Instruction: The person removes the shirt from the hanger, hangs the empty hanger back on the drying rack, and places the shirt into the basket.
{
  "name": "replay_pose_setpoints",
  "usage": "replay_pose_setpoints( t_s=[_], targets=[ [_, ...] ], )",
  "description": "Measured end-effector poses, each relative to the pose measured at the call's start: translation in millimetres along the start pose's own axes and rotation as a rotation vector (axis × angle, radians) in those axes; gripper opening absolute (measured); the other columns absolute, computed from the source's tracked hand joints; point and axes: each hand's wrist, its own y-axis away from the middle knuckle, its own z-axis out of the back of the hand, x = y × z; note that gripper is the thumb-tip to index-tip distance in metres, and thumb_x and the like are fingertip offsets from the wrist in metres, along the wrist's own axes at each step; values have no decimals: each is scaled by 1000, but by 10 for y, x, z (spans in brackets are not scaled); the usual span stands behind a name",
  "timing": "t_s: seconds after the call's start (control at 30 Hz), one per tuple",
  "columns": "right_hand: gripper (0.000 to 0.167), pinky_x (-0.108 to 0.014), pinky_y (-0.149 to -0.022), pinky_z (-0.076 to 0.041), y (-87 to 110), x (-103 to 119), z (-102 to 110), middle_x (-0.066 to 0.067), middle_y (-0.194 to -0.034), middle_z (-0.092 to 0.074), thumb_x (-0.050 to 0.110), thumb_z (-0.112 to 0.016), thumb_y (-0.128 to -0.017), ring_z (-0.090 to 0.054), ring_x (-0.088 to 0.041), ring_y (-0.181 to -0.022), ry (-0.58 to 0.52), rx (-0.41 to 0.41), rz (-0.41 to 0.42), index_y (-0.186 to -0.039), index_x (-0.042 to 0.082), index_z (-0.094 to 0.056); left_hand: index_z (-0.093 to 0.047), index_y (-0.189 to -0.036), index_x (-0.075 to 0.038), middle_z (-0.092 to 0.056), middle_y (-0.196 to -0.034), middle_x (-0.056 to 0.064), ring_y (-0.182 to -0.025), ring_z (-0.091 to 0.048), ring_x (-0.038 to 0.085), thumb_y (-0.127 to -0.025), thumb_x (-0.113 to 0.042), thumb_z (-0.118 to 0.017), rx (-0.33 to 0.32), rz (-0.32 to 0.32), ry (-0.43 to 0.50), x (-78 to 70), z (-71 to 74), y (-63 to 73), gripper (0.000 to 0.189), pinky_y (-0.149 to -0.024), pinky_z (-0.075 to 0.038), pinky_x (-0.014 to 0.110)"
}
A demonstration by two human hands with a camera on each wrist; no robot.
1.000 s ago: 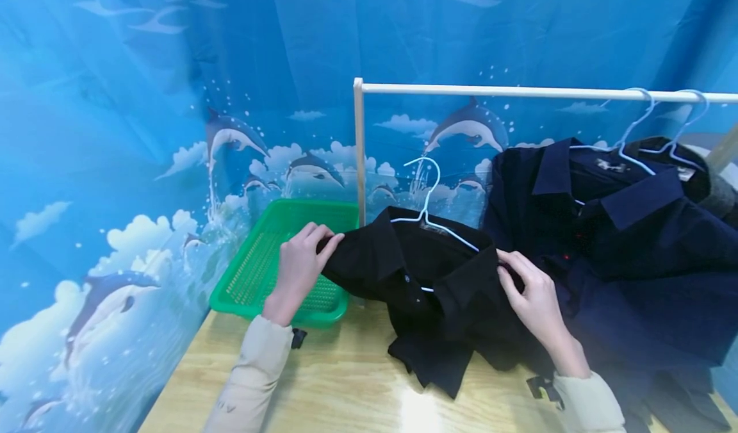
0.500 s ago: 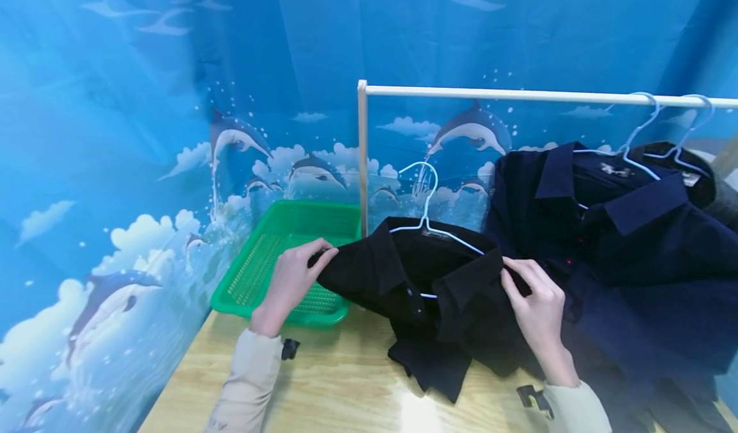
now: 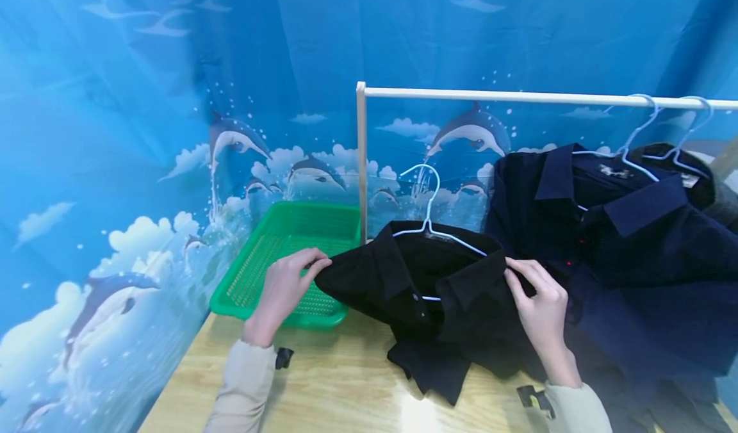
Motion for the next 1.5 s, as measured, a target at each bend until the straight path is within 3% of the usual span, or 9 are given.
replay_pose_setpoints(
  t_s=[0.2,0.37,0.47,0.57,0.87,1.17,1.5],
  targets=[
    [29,-7,-87,-42,-1,54,22,-21,-84,-71,-25,-74,-72,-59,11,-92,-28,-17,1,-94,-7,-78,-75,-94,-19,-73,-91,-4,-76,-70,13,-95,-24,-72,-77,-72,-44,-57,-76,17,6,-67,-57,33],
    [27,-7,-85,-43,-13,63,39,-23,-84,-71,-26,-73,-72,-60,11,-91,-34,-35,-9,-92,-8,-77,-70,-97,-14,-68,-89,0,-78,-67,18,-96,-22,-71,-128,-184,-170,-134,-173,-3,8,-64,-57,32],
    [27,-7,-85,-43,-20,38,55,-20,-85,-72,-23,-75,-73,-60,12,-91,-19,-38,-14,-92,-5,-79,-67,-98,-13,-63,-88,2,-76,-63,19,-97,-22,-69,-137,-219,-227,-183,-226,-30,9,-62,-55,32],
    [27,-7,-85,-42,-16,11,68,-18,-86,-73,-20,-76,-74,-60,12,-91,-6,-33,-16,-94,-3,-80,-68,-99,-12,-61,-86,2,-73,-60,20,-98,-23,-69,-138,-232,-249,-227,-259,-50,11,-60,-53,31],
    [28,-7,-86,-43,13,9,57,-13,-87,-74,-17,-76,-76,-62,10,-90,5,12,-15,-96,2,-81,-69,-100,-11,-62,-89,3,-80,-61,23,-100,-24,-67,-128,-227,-273,-286,-352,-48,13,-74,-51,37],
    [30,-7,-85,-43,36,-6,31,-13,-87,-75,-18,-78,-74,-62,10,-90,-12,20,-19,-96,2,-81,-69,-97,-12,-60,-86,2,-76,-58,21,-99,-22,-69,-150,-210,-247,-350,-417,-35,10,-67,-48,34],
    [28,-7,-85,-43,46,25,11,-9,-84,-75,-16,-80,-74,-63,9,-88,-6,49,-19,-92,4,-81,-69,-103,-8,-61,-90,5,-78,-59,22,-97,-13,-70,-143,-250,-253,-486,-561,-91,7,-68,-48,34]
  ],
)
